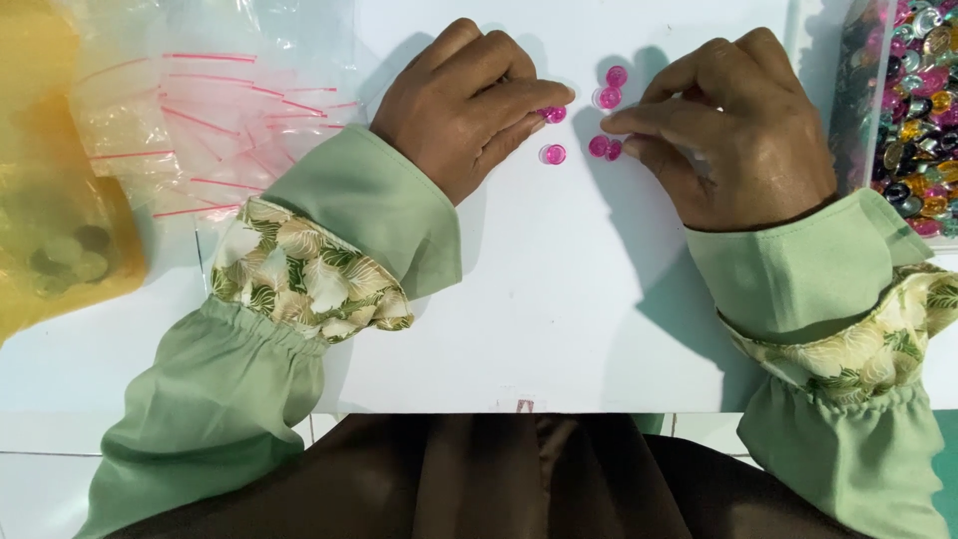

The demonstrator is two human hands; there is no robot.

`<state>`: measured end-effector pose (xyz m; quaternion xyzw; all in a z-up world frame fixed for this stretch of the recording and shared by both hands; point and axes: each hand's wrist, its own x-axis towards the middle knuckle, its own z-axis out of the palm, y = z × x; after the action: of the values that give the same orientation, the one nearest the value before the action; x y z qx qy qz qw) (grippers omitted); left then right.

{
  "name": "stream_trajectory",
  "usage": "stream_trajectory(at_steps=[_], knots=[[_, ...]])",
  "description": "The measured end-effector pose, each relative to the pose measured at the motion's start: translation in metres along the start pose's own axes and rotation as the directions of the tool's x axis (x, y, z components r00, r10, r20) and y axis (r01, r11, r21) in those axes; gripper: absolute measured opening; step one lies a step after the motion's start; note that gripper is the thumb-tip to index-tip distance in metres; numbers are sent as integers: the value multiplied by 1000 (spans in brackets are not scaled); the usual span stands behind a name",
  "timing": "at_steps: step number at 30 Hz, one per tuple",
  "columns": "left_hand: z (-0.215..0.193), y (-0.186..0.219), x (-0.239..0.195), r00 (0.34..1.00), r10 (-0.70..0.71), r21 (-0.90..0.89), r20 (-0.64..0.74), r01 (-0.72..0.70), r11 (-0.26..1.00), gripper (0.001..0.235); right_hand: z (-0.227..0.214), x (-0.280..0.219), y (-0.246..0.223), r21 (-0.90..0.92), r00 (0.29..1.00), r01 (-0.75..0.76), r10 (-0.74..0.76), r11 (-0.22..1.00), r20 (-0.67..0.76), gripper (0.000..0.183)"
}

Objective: The person sorts colorful buttons from a container onto a white table, then places them into small clear plastic bags. They repeat this process with different button colors, sealing each bag after filling it.

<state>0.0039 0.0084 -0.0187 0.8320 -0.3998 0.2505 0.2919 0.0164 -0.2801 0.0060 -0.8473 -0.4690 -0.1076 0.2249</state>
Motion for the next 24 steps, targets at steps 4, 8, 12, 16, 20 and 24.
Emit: stream_trajectory(at_steps=[4,8,12,16,20,24], knots=[[1,-2,-2,999,19,26,38,-20,999,20,-5,0,4,-4,999,26,-26,1000,-44,15],[5,-3,-2,1000,-20,7,-10,20,1000,31,-9,-7,7,-117,994,-64,53,991,-97,23],[5,-4,-1,1000,3,57,1,-3,998,17,1,-13,15,-405,990,-140,127,904,-58,31],[20,-7,-2,998,1,112,-64,6,994,32,1,-8,5,-424,985,-168,140,890,-96,25],[37,-15,-10,996,14,203,-84,3,979,27,7,-10,9,-412,985,-172,148,895,-90,24],[65,-27,-19,998,-59,264,-25,64,962,38,16,-15,19,-476,982,-184,140,860,-127,31]])
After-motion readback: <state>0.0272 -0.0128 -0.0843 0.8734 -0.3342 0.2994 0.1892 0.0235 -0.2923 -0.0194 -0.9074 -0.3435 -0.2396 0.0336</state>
